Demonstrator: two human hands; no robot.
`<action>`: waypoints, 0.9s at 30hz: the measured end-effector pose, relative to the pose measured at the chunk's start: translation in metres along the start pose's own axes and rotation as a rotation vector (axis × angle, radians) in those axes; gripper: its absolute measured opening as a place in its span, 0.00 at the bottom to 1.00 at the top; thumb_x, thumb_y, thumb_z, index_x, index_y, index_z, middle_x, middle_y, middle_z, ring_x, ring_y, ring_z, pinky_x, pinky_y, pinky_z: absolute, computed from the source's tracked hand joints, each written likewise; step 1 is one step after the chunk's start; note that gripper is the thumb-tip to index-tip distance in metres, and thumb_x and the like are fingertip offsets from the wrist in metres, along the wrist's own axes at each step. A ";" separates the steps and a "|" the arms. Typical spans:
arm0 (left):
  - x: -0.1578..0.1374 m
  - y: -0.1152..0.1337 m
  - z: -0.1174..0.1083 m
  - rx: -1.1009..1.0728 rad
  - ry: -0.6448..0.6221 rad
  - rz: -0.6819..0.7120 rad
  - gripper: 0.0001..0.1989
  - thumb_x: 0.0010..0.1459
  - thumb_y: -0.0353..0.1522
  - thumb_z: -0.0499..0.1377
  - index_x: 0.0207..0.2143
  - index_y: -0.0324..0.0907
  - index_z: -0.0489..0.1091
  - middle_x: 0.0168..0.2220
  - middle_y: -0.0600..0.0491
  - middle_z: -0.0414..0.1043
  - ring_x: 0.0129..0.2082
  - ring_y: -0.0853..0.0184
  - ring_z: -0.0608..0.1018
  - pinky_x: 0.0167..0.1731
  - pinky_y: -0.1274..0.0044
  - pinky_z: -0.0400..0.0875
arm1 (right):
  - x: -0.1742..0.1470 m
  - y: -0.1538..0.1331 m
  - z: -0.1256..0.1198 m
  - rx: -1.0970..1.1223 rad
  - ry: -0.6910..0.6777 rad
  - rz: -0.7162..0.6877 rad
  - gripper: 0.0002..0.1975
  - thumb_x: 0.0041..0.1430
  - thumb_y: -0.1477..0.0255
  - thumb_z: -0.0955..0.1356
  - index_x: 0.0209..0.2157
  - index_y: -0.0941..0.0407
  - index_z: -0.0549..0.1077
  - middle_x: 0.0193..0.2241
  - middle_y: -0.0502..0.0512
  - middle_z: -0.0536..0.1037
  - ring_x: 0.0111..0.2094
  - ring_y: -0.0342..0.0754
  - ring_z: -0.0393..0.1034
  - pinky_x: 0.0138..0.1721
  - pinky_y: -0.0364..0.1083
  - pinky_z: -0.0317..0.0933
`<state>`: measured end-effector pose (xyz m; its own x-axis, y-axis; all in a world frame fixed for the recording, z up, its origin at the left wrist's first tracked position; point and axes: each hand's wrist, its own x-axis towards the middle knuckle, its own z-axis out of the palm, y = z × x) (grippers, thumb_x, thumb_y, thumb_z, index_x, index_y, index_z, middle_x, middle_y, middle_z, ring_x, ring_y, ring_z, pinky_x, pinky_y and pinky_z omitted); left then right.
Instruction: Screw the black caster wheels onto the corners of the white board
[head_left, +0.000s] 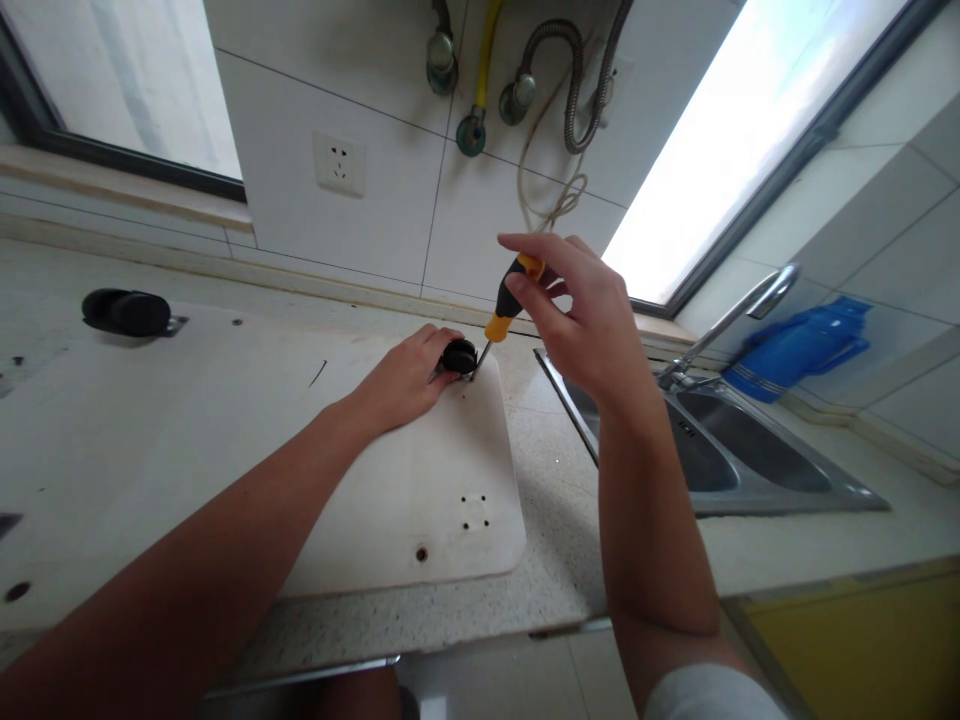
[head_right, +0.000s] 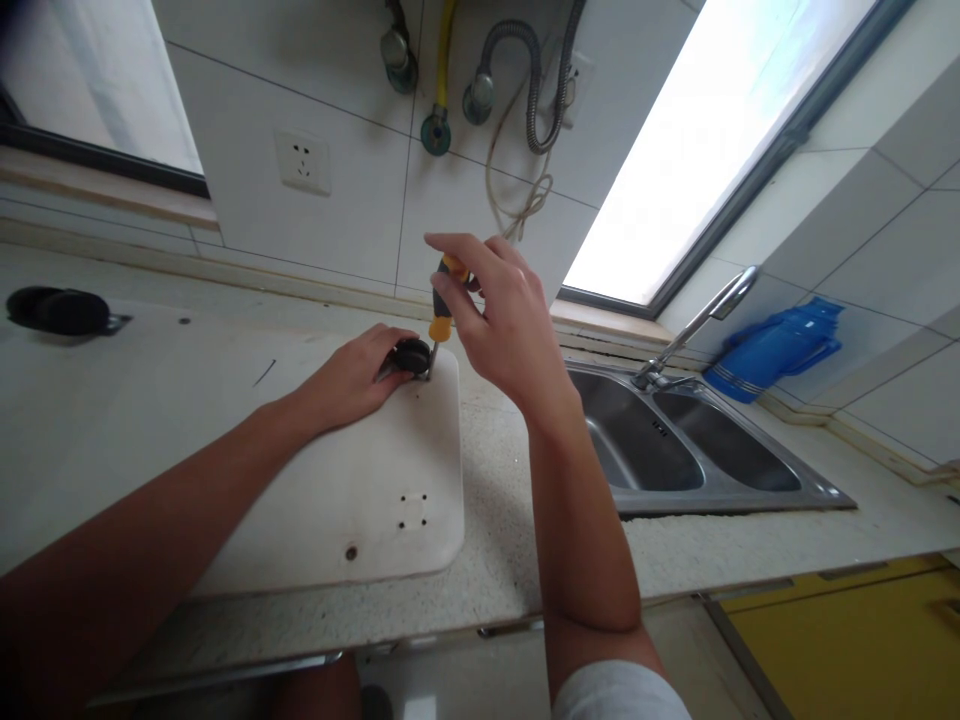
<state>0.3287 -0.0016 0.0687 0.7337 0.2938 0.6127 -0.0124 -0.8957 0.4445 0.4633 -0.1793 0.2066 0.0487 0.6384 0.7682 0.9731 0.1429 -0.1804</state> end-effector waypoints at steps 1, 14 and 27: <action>0.000 0.000 0.000 0.000 0.002 0.001 0.21 0.68 0.29 0.66 0.61 0.43 0.73 0.58 0.44 0.80 0.59 0.51 0.82 0.61 0.59 0.79 | 0.000 0.000 0.002 -0.045 0.038 0.010 0.17 0.75 0.68 0.71 0.60 0.52 0.84 0.46 0.58 0.82 0.45 0.54 0.78 0.50 0.55 0.75; 0.000 -0.002 0.001 0.000 -0.003 0.003 0.20 0.68 0.29 0.65 0.61 0.45 0.73 0.57 0.45 0.79 0.58 0.51 0.82 0.60 0.59 0.79 | 0.000 -0.003 0.005 -0.180 0.062 0.021 0.16 0.77 0.65 0.70 0.60 0.52 0.84 0.45 0.60 0.80 0.48 0.58 0.76 0.50 0.59 0.72; -0.001 0.003 -0.002 -0.018 -0.014 -0.018 0.21 0.67 0.29 0.63 0.62 0.45 0.74 0.58 0.44 0.79 0.57 0.50 0.83 0.60 0.58 0.79 | -0.003 -0.014 0.002 -0.233 0.044 0.036 0.19 0.75 0.63 0.71 0.61 0.51 0.83 0.47 0.60 0.83 0.47 0.58 0.76 0.48 0.58 0.72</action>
<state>0.3267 -0.0035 0.0709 0.7432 0.3052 0.5954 -0.0111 -0.8841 0.4671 0.4494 -0.1817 0.2060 0.0895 0.6058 0.7906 0.9959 -0.0615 -0.0656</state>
